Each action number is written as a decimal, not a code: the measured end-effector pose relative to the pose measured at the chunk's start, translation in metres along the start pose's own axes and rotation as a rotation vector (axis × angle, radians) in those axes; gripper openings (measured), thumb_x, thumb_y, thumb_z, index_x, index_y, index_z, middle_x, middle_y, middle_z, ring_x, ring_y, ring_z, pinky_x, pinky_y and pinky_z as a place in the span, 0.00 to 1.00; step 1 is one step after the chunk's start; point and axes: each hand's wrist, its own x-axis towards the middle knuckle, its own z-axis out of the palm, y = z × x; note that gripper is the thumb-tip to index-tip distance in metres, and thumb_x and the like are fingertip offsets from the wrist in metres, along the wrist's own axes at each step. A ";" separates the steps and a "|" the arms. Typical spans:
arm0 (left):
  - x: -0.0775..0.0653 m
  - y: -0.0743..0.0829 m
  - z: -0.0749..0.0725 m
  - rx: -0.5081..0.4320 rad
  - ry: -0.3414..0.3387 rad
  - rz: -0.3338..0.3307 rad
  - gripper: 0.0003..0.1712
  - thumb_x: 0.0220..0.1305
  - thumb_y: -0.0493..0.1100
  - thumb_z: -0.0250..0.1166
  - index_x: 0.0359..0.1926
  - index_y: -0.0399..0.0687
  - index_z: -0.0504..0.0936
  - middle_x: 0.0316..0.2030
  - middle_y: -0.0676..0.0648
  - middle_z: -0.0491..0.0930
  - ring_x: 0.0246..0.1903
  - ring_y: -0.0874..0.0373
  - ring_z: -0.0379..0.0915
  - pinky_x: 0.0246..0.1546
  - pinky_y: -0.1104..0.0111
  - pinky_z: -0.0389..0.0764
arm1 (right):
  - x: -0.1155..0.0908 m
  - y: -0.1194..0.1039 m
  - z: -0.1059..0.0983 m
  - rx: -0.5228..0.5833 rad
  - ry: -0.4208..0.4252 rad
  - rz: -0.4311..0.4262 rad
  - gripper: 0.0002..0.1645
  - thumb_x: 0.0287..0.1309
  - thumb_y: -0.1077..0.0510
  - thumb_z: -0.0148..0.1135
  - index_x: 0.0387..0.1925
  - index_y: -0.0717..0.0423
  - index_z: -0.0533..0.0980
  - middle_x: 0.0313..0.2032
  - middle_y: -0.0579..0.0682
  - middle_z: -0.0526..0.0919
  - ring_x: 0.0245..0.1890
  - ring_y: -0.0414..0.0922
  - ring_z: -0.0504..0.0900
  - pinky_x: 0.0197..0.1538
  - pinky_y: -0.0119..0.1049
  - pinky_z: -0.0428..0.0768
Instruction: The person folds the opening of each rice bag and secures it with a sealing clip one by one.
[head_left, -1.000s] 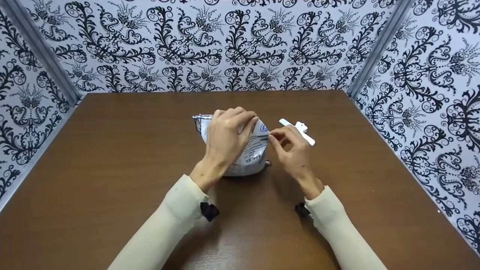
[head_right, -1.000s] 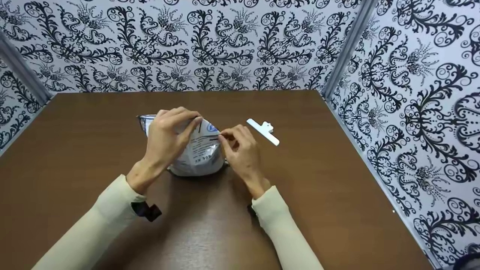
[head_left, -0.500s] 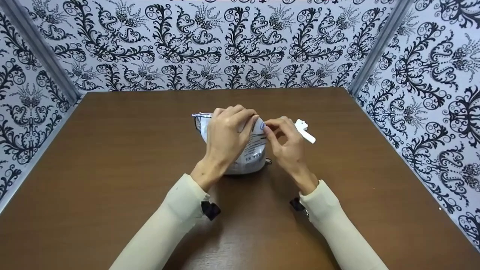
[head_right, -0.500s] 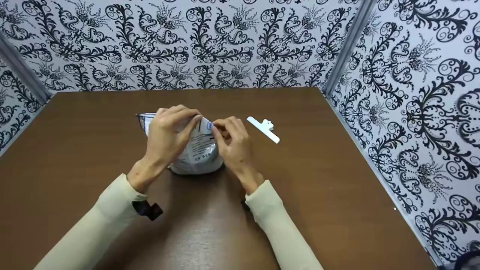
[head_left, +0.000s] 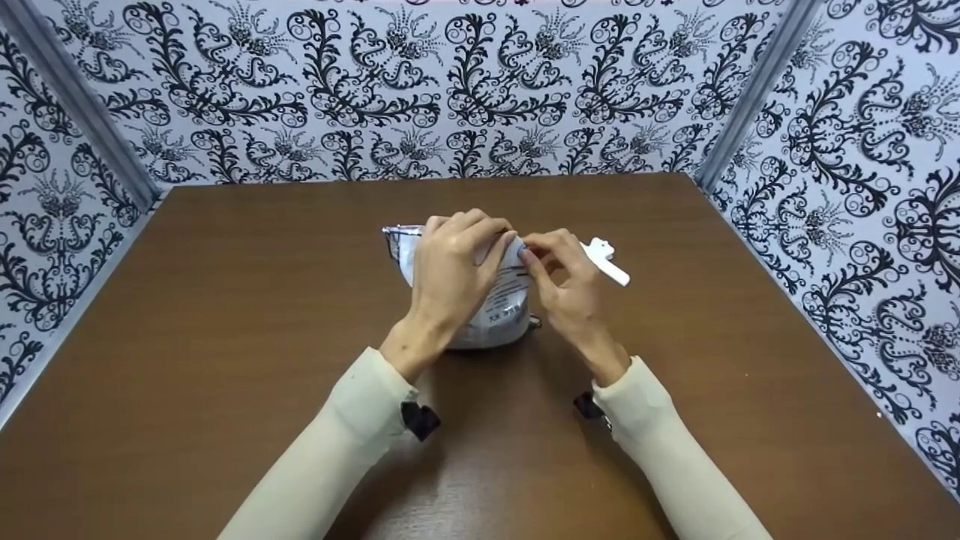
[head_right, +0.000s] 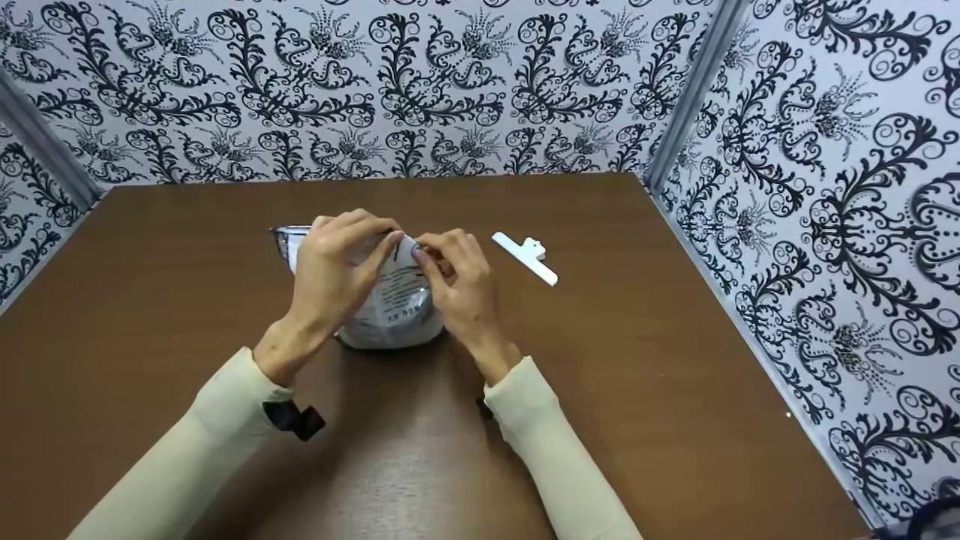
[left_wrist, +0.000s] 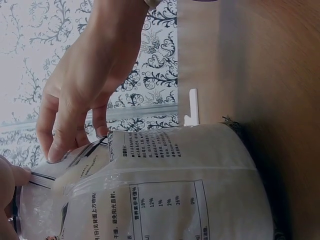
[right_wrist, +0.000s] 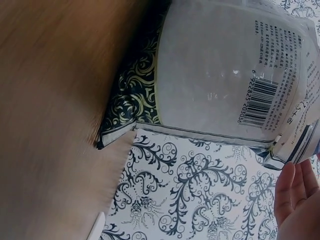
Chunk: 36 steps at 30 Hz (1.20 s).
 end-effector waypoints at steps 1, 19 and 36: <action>0.000 0.000 0.000 0.000 0.000 -0.001 0.08 0.70 0.45 0.68 0.41 0.48 0.91 0.36 0.51 0.90 0.36 0.56 0.85 0.44 0.63 0.75 | 0.000 0.000 0.000 0.003 0.000 0.003 0.08 0.69 0.62 0.65 0.47 0.57 0.84 0.38 0.54 0.84 0.37 0.39 0.79 0.38 0.25 0.79; -0.003 -0.001 0.001 0.017 0.010 0.019 0.08 0.70 0.46 0.69 0.41 0.49 0.92 0.35 0.52 0.90 0.35 0.57 0.84 0.43 0.64 0.74 | 0.000 0.003 0.002 -0.026 0.034 0.011 0.05 0.66 0.63 0.68 0.39 0.62 0.85 0.35 0.54 0.84 0.35 0.38 0.78 0.38 0.24 0.78; 0.000 0.002 0.001 0.004 0.024 0.019 0.08 0.69 0.45 0.69 0.40 0.48 0.92 0.34 0.51 0.90 0.34 0.58 0.84 0.42 0.64 0.75 | -0.001 0.005 -0.005 -0.065 0.022 0.002 0.03 0.65 0.64 0.69 0.38 0.61 0.86 0.34 0.53 0.85 0.33 0.39 0.77 0.35 0.23 0.76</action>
